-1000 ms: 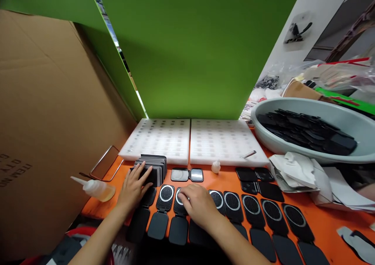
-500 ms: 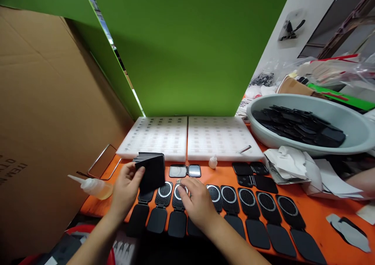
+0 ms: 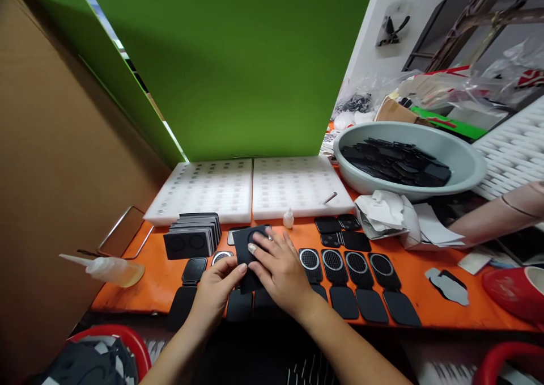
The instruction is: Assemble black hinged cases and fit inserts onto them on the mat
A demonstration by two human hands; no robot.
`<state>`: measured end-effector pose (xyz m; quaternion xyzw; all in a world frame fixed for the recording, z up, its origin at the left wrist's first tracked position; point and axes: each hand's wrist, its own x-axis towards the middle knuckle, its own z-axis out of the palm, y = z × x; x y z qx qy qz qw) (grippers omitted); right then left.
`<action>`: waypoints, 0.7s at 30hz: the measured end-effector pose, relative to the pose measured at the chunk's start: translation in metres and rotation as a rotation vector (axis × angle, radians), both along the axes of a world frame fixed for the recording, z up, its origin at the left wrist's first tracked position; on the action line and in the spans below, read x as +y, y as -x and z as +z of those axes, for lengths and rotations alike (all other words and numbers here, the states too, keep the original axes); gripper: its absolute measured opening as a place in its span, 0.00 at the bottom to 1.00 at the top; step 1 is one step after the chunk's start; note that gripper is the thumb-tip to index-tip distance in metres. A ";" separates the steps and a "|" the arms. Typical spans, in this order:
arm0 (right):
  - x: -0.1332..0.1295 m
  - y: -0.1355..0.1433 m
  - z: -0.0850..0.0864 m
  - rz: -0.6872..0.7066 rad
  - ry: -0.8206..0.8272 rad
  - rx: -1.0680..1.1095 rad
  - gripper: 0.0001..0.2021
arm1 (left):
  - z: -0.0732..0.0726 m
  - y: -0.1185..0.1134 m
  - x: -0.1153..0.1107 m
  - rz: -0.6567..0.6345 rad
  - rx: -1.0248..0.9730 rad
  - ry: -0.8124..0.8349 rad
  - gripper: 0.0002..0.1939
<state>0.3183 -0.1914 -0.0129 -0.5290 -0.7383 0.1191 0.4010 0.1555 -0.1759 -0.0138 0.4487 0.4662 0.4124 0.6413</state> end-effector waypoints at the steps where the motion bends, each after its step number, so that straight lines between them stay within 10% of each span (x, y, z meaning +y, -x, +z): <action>1: -0.002 -0.004 0.003 0.080 0.058 -0.022 0.11 | 0.000 0.000 -0.001 -0.026 0.055 -0.052 0.12; 10: -0.017 -0.019 0.016 0.114 0.276 0.050 0.13 | 0.002 -0.008 -0.012 -0.209 0.269 -0.354 0.09; 21: -0.028 -0.019 0.005 -0.089 -0.076 -0.274 0.19 | -0.017 -0.019 -0.016 -0.160 -0.037 -0.025 0.20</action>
